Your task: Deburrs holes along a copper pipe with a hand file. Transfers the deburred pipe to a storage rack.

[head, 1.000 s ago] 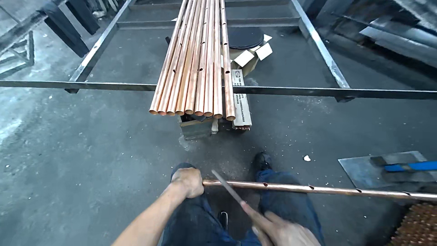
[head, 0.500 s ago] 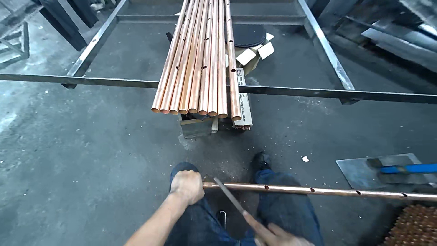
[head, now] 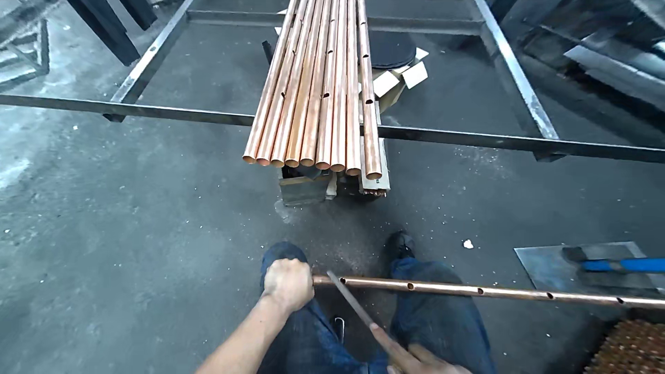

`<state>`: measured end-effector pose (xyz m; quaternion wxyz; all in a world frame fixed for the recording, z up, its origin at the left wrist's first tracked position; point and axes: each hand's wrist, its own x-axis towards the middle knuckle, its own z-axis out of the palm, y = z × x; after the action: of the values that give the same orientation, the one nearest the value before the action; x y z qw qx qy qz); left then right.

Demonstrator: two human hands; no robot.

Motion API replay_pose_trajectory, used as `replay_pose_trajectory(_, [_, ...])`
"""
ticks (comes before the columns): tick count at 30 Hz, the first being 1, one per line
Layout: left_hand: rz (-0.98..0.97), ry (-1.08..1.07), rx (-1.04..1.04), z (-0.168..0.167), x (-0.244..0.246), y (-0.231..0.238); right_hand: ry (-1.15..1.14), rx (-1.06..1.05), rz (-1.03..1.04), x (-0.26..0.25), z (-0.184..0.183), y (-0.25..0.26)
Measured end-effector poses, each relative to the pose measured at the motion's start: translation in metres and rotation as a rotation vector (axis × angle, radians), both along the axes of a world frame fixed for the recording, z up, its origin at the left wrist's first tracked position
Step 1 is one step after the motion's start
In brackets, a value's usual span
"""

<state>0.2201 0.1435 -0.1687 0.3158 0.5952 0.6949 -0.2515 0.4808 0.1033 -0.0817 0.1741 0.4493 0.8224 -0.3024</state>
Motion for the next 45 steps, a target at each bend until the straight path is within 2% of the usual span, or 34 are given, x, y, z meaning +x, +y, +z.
replay_pose_trajectory(2, [0.002, -0.002, 0.013, -0.002, 0.001, 0.0, -0.011, 0.0, -0.015, -0.011, -0.016, 0.004])
replay_pose_trajectory(6, [0.016, 0.003, 0.035, -0.007, 0.002, -0.004, -0.136, -0.009, -0.028, -0.069, -0.053, 0.053])
replay_pose_trajectory(9, [0.015, 0.019, 0.052, -0.005, 0.003, -0.005, -0.148, -0.028, -0.01, -0.071, -0.042, 0.058])
replay_pose_trajectory(13, [0.011, 0.009, 0.024, -0.004, 0.004, -0.007, -0.013, 0.035, -0.028, -0.016, -0.003, 0.004])
replay_pose_trajectory(15, [0.002, 0.015, 0.026, -0.003, 0.004, -0.007, -0.044, 0.003, -0.022, -0.008, -0.007, -0.006])
replay_pose_trajectory(19, [0.015, 0.022, 0.018, -0.004, 0.006, -0.006, -0.113, 0.02, -0.062, -0.054, -0.048, 0.029])
replay_pose_trajectory(22, [0.027, 0.049, 0.07, -0.004, 0.009, -0.011, -0.184, -0.098, -0.04, -0.08, -0.044, 0.066])
replay_pose_trajectory(24, [0.049, 0.051, 0.118, -0.003, 0.009, -0.019, -0.075, -0.062, -0.081, -0.057, -0.036, 0.058])
replay_pose_trajectory(28, [0.062, 0.093, 0.165, 0.005, 0.014, -0.033, 0.174, 0.211, -0.24, 0.032, -0.016, 0.039])
replay_pose_trajectory(32, [-0.085, 0.151, 0.329, -0.004, 0.02, -0.042, 0.192, 0.187, -0.323, 0.094, 0.0, 0.034])
replay_pose_trajectory(34, [-0.145, 0.111, 0.348, -0.006, 0.02, -0.039, 0.211, 0.178, -0.352, 0.106, -0.009, 0.029])
replay_pose_trajectory(36, [-0.153, -0.017, 0.295, -0.01, 0.019, -0.033, 0.223, 0.171, -0.375, 0.105, -0.018, 0.025])
replay_pose_trajectory(39, [-0.226, -0.163, 0.379, -0.025, 0.014, -0.034, 0.24, 0.161, -0.377, 0.1, -0.022, 0.023])
replay_pose_trajectory(45, [-0.194, -0.149, 0.508, -0.04, 0.015, -0.038, 0.209, 0.215, -0.364, 0.107, -0.027, 0.028])
